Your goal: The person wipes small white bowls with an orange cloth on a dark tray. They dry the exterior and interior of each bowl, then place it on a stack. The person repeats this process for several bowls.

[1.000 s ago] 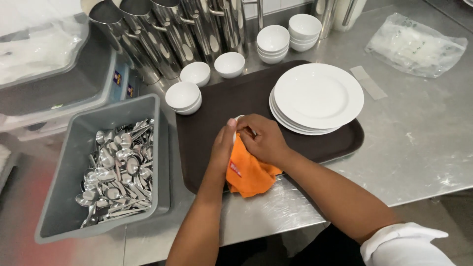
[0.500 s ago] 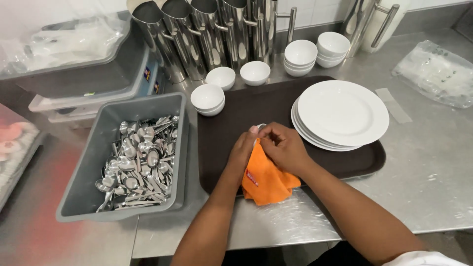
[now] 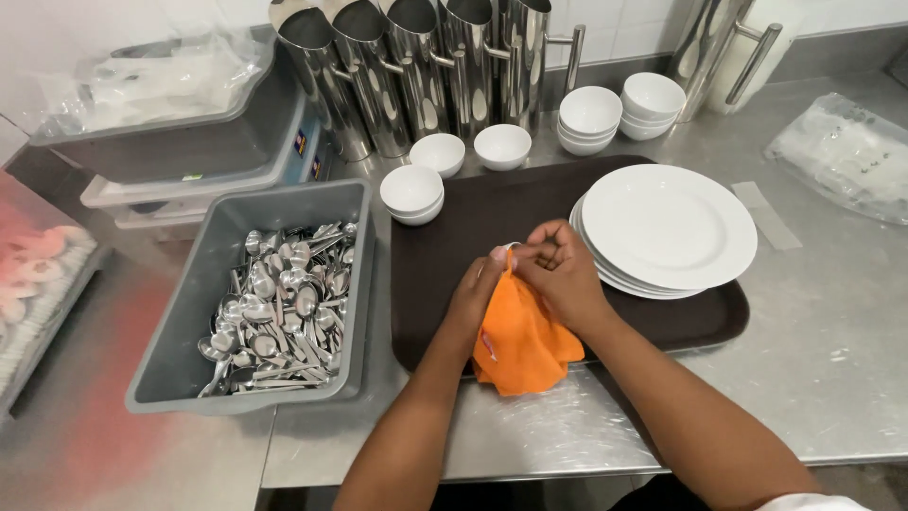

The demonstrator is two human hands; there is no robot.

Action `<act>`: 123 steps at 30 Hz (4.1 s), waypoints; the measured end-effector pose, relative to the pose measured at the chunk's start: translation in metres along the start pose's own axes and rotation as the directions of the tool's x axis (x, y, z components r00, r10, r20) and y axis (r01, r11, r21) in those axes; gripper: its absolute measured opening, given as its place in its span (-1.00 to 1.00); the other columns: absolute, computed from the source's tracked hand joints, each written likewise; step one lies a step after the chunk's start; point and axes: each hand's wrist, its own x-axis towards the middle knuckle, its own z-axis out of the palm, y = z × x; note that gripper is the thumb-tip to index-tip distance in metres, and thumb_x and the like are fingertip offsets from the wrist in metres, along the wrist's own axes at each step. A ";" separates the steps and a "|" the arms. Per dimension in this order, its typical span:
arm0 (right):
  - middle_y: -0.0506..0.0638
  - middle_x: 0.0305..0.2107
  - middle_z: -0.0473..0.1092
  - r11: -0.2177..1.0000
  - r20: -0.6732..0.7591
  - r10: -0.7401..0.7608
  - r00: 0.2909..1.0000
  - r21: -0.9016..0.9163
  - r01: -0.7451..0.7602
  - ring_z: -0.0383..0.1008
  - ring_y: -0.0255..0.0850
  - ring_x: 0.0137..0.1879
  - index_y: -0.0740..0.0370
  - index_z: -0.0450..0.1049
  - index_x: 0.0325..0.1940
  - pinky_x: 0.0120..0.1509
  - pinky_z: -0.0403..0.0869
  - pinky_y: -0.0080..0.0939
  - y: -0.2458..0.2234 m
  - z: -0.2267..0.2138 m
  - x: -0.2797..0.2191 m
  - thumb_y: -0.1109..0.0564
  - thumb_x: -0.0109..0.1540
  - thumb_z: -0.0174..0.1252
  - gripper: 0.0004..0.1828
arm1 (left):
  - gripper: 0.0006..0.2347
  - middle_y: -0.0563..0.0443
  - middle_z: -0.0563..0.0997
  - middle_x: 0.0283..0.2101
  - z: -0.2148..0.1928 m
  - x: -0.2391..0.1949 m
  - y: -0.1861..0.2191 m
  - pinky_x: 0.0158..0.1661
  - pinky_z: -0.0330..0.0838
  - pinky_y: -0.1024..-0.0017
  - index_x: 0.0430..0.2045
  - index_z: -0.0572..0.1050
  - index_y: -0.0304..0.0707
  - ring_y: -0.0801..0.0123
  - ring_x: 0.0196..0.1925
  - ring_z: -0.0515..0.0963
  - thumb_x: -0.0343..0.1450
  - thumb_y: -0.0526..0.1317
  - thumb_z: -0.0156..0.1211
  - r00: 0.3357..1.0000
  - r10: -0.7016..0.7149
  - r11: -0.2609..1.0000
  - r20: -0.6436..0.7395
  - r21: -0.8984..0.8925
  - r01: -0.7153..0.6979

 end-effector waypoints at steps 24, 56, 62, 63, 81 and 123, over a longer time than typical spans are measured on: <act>-0.03 -0.54 0.51 0.906 0.178 0.031 0.983 -0.420 0.048 0.45 -0.24 -0.41 0.15 0.39 -0.34 -0.30 0.45 -0.25 0.022 -0.009 -0.009 0.25 0.15 0.22 -0.89 | -0.61 0.18 0.50 -0.44 -0.006 0.002 -0.022 -0.16 0.39 0.60 -0.41 0.54 -0.23 0.61 -0.36 0.46 0.58 0.08 -0.07 0.999 0.034 0.986 0.024 -0.165 -0.030; -0.06 -0.62 0.42 0.956 0.087 -0.152 0.985 -0.240 0.169 0.30 -0.31 -0.39 0.05 0.10 -0.60 -0.33 0.31 -0.31 -0.032 0.005 -0.024 0.19 0.17 0.30 -0.53 | -0.55 0.05 0.41 -0.39 0.010 -0.008 0.012 -0.08 0.34 0.41 -0.34 0.41 -0.21 0.40 -0.24 0.42 0.45 0.25 0.01 0.994 -0.106 0.994 -0.036 -0.041 0.105; 0.17 -0.69 0.30 0.745 0.176 -0.186 0.967 -0.616 0.255 0.36 0.08 -0.49 0.16 0.17 -0.56 -0.39 0.32 -0.07 0.006 -0.010 -0.002 0.18 0.22 0.18 -0.64 | -0.58 0.08 0.44 -0.30 0.000 0.005 -0.020 0.05 0.34 0.38 -0.29 0.44 -0.18 0.41 -0.14 0.44 0.51 0.22 -0.08 0.998 -0.055 0.998 -0.012 -0.010 0.054; 0.09 -0.72 0.28 0.734 0.245 -0.110 0.963 -0.633 0.245 0.32 -0.02 -0.51 0.14 0.17 -0.56 -0.39 0.32 -0.12 0.013 -0.012 0.001 0.19 0.21 0.16 -0.67 | -0.60 0.14 0.44 -0.25 0.004 0.001 -0.013 0.11 0.33 0.40 -0.28 0.45 -0.13 0.44 -0.08 0.42 0.54 0.19 -0.14 0.999 -0.050 0.998 -0.010 -0.028 0.050; -0.11 -0.74 0.21 0.922 0.329 0.066 0.942 -0.380 0.069 0.23 -0.22 -0.49 0.08 0.11 -0.60 -0.41 0.24 -0.23 0.002 -0.014 -0.002 0.28 0.10 0.18 -0.63 | -0.46 0.07 0.50 -0.26 -0.011 0.002 -0.023 0.13 0.30 0.40 -0.14 0.53 -0.28 0.35 -0.13 0.46 0.50 0.26 -0.13 0.983 -0.183 0.983 -0.001 -0.019 0.183; 0.14 -0.27 0.56 0.896 -0.118 -0.001 0.993 0.441 0.053 0.62 -0.21 -0.21 0.31 0.49 0.11 -0.05 0.62 -0.26 -0.006 -0.046 0.020 0.31 0.37 0.01 -0.75 | -0.40 -0.16 0.63 -0.08 0.001 0.016 -0.012 -0.01 0.58 -0.05 -0.09 0.54 -0.14 0.03 -0.01 0.65 0.35 0.39 -0.03 0.932 -0.342 0.754 -0.120 -0.627 0.196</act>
